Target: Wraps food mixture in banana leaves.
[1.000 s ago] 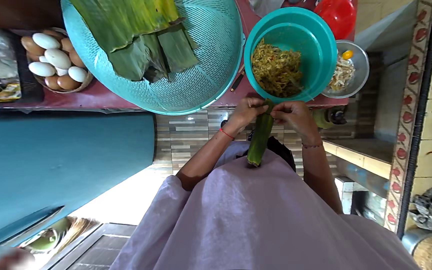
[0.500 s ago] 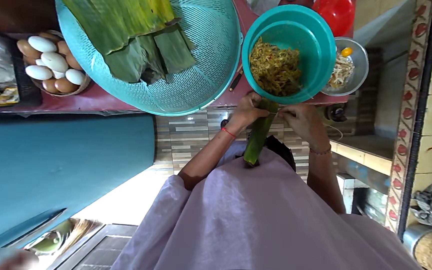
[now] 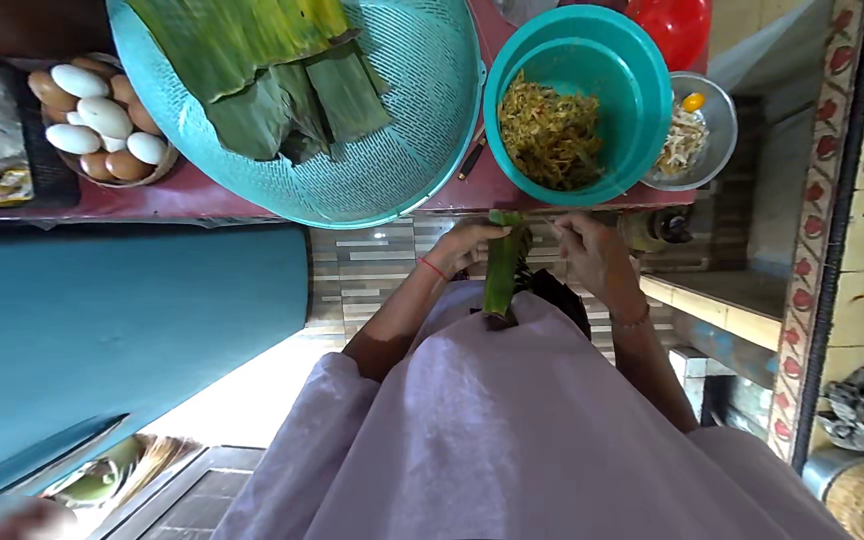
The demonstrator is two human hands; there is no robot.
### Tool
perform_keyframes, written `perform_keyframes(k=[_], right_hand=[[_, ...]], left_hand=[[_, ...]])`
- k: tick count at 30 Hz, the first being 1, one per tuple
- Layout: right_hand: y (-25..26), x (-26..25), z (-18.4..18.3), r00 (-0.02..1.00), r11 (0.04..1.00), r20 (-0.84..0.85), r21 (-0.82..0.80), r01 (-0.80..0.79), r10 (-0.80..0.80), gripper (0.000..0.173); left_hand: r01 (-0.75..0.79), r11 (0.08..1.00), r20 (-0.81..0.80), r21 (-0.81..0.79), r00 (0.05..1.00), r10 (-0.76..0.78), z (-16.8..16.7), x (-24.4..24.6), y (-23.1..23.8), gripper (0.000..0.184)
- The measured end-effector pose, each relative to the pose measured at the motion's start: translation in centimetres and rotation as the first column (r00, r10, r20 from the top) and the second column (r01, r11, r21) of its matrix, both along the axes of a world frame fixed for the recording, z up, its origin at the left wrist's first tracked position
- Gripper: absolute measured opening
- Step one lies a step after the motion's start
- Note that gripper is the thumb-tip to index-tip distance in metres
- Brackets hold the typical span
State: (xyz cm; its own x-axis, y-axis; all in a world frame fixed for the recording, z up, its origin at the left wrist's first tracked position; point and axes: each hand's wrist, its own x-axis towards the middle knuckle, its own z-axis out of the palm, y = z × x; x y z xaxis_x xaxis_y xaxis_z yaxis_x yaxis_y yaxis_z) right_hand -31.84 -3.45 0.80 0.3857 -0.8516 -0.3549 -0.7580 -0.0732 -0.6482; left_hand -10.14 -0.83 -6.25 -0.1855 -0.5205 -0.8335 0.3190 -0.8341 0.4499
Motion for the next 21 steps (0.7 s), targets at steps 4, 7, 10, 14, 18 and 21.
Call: perform_keyframes(k=[4,7,10,14,18,21], right_hand=[[0.6,-1.0,-3.5,0.999,0.964,0.046,0.262,-0.034,0.023,0.021],[1.5,-0.9,-5.0,0.993,0.950,0.117,0.304,-0.064,0.030,0.020],[2.0,0.3,-5.4,0.964,0.939,0.264,0.337,-0.068,-0.025,0.039],[2.2,3.2,-4.2,0.857,0.954,0.490,0.301,0.006,-0.160,0.064],[2.0,5.9,-2.4,0.702,0.929,0.618,0.321,0.185,-0.353,0.058],[1.8,7.1,-1.0,0.549,0.883,0.691,0.371,0.288,-0.470,0.059]], left_hand=[[-0.013,0.987,-0.185,0.159,0.982,0.042,-1.8,1.1,2.5,0.017],[-0.188,0.950,-0.208,0.250,0.947,0.243,-2.1,1.4,3.5,0.013],[-0.421,0.870,-0.208,0.257,0.855,0.475,-1.9,1.3,3.6,0.014],[-0.653,0.746,-0.240,0.133,0.709,0.663,0.7,0.3,2.9,0.017],[-0.781,0.618,-0.325,0.090,0.564,0.759,2.9,-1.0,1.4,0.015],[-0.807,0.587,-0.430,0.064,0.508,0.746,3.5,-1.4,0.7,0.011]])
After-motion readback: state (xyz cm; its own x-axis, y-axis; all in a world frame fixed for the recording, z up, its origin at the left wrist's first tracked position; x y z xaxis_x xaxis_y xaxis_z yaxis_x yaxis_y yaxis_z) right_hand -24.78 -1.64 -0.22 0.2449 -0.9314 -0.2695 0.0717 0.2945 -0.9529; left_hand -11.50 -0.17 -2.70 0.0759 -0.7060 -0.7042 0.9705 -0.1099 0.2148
